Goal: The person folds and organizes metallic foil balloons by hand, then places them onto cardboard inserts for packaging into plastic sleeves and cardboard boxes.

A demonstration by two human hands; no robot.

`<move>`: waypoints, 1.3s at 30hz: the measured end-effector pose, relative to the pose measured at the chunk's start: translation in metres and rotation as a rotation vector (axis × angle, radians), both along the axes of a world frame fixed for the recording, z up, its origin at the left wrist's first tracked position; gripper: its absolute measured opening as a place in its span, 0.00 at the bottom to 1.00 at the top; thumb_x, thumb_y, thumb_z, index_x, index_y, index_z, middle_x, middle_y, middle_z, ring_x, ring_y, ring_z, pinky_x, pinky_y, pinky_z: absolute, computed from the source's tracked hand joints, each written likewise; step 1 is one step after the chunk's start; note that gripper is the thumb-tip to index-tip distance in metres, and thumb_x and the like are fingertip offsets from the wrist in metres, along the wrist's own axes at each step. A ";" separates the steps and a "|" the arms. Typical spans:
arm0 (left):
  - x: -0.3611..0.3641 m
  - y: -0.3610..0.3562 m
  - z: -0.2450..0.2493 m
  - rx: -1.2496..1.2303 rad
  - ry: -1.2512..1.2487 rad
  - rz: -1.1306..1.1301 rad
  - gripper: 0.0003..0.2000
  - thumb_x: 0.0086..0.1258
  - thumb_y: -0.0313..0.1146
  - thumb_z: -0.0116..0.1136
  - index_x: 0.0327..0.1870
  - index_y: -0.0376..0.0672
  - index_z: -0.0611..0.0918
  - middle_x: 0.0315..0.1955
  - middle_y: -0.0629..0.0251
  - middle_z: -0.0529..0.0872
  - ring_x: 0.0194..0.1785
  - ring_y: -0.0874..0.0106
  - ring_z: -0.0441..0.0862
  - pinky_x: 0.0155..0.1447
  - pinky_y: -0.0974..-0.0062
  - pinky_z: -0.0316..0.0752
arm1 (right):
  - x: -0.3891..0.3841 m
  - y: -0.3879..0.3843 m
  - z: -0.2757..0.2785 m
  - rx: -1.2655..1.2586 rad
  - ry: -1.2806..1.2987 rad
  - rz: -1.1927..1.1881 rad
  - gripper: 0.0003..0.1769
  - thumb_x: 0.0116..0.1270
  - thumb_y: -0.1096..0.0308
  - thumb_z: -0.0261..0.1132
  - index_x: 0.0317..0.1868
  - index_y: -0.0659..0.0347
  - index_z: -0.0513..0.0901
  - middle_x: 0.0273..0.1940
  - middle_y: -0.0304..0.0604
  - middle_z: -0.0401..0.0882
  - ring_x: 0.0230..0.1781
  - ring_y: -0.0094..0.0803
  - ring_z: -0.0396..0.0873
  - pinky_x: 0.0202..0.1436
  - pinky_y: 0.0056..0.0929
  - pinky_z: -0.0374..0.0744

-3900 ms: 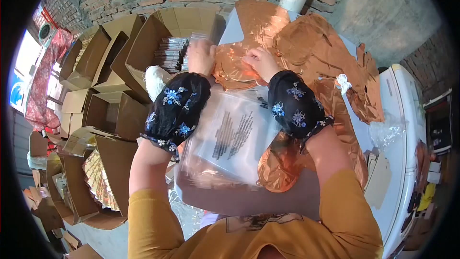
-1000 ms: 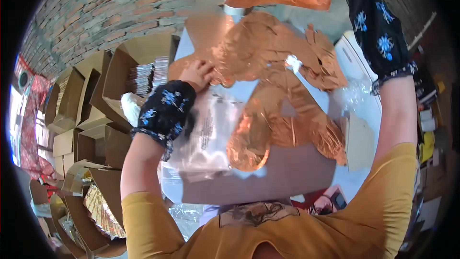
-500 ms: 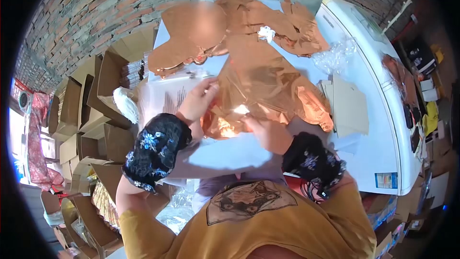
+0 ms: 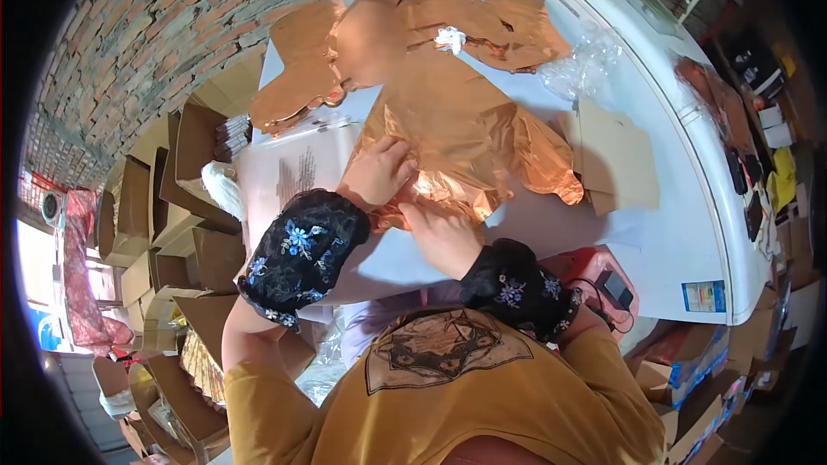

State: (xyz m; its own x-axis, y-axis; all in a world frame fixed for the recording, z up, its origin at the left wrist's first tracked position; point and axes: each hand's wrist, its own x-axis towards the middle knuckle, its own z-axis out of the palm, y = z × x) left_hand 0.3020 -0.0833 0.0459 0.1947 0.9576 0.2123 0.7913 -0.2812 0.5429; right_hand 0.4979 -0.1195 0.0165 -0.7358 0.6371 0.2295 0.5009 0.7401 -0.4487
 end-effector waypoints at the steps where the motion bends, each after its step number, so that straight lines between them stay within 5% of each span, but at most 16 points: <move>1: 0.001 0.001 0.000 -0.014 0.009 -0.006 0.17 0.76 0.38 0.52 0.59 0.40 0.80 0.52 0.53 0.81 0.56 0.50 0.80 0.59 0.58 0.76 | -0.003 -0.001 0.004 0.003 -0.025 -0.016 0.19 0.69 0.69 0.54 0.59 0.63 0.73 0.44 0.56 0.85 0.31 0.53 0.86 0.34 0.51 0.84; 9: -0.005 0.009 -0.004 -0.073 0.093 -0.034 0.18 0.75 0.40 0.53 0.60 0.42 0.80 0.54 0.55 0.82 0.58 0.53 0.80 0.61 0.58 0.75 | -0.020 -0.005 0.020 0.010 -0.116 -0.030 0.09 0.69 0.69 0.54 0.46 0.64 0.71 0.49 0.59 0.81 0.47 0.51 0.85 0.38 0.48 0.85; 12: -0.006 0.012 -0.003 -0.098 0.099 -0.049 0.18 0.75 0.40 0.53 0.60 0.43 0.81 0.55 0.56 0.81 0.58 0.54 0.80 0.62 0.58 0.74 | -0.022 -0.007 0.015 0.057 -0.035 -0.045 0.10 0.69 0.68 0.55 0.48 0.63 0.72 0.39 0.54 0.82 0.35 0.52 0.85 0.36 0.52 0.82; 39: -0.012 0.014 -0.008 -0.194 0.185 -0.061 0.18 0.76 0.43 0.52 0.59 0.44 0.81 0.57 0.59 0.81 0.60 0.57 0.79 0.63 0.58 0.72 | -0.035 -0.008 0.007 0.094 -0.044 0.029 0.16 0.65 0.68 0.58 0.51 0.67 0.75 0.45 0.60 0.80 0.41 0.54 0.85 0.42 0.48 0.84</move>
